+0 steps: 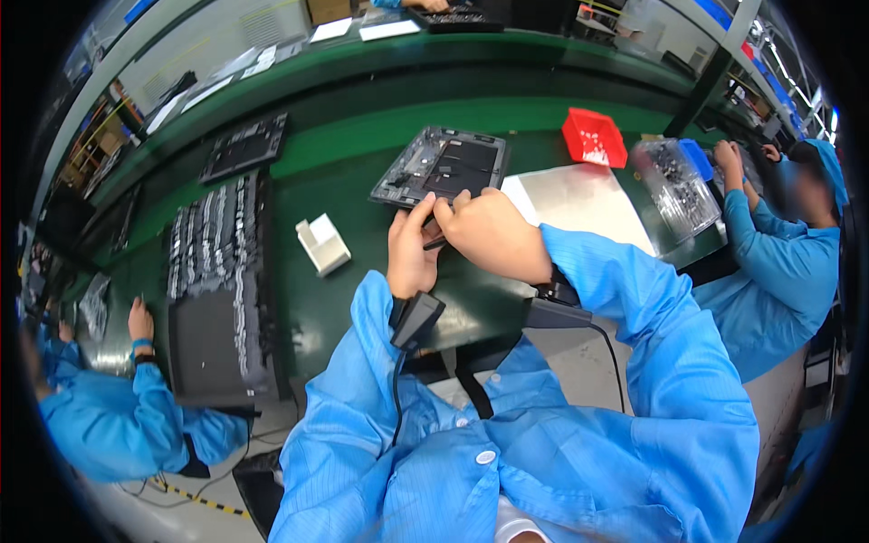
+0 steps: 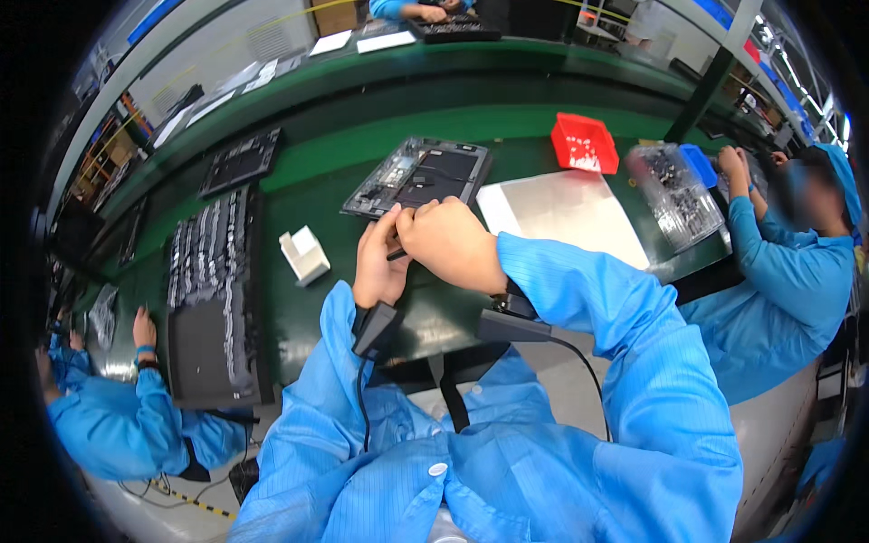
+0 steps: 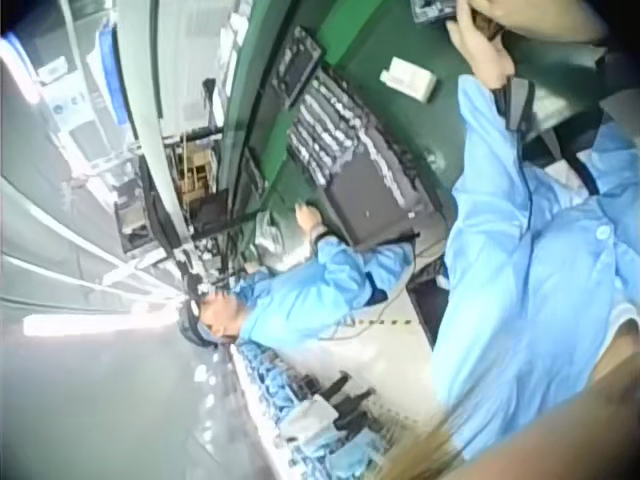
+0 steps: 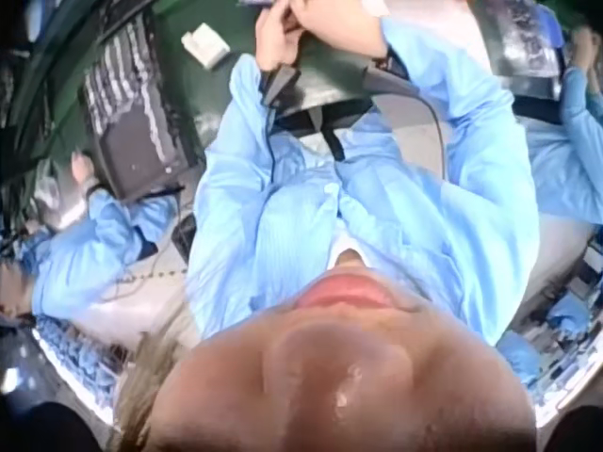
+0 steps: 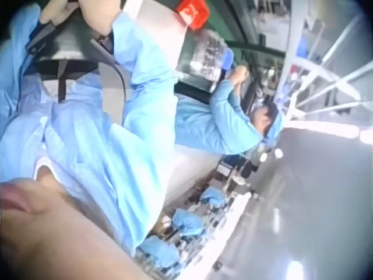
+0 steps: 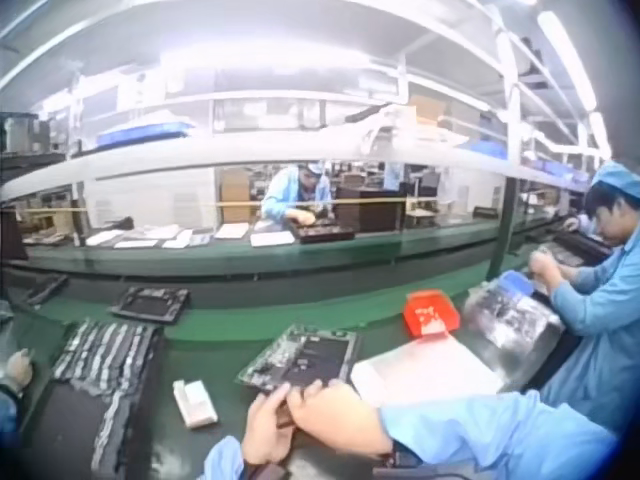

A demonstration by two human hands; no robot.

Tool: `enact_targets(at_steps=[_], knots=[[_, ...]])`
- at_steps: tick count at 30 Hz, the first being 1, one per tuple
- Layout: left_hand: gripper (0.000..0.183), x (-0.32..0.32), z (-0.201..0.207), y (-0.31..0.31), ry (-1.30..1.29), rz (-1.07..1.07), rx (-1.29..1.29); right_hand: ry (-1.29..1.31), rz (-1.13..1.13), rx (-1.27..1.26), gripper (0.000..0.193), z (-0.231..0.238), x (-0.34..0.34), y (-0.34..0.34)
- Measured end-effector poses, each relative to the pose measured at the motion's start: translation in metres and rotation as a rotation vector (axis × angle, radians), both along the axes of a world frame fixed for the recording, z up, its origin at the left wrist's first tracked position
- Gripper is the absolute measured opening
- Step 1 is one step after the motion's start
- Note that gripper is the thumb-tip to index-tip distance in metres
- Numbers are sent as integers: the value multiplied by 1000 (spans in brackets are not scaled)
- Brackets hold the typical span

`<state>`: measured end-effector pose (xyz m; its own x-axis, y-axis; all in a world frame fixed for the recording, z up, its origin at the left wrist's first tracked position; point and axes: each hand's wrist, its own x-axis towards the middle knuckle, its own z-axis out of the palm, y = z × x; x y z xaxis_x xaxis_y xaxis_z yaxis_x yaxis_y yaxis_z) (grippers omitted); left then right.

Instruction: Installing small internal components and adhesive strips inside an electronic device using tweezers on an assembly line.

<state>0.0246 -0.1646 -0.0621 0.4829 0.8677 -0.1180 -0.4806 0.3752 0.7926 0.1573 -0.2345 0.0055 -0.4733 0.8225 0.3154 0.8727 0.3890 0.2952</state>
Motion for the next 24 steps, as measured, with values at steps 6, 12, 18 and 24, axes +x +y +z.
enact_targets(at_steps=[6,12,18,24], knots=[[30,-74,-39,-39,-129,-49,-109,755,144,-231,30,18,-5,-114],[40,-136,-27,-115,11,119,-76,936,-344,-250,30,-30,72,-176],[41,-151,-30,-124,150,127,0,361,-634,-14,45,-89,117,-162],[44,-146,-13,-115,127,86,1,412,-725,-17,39,-93,141,-169]])
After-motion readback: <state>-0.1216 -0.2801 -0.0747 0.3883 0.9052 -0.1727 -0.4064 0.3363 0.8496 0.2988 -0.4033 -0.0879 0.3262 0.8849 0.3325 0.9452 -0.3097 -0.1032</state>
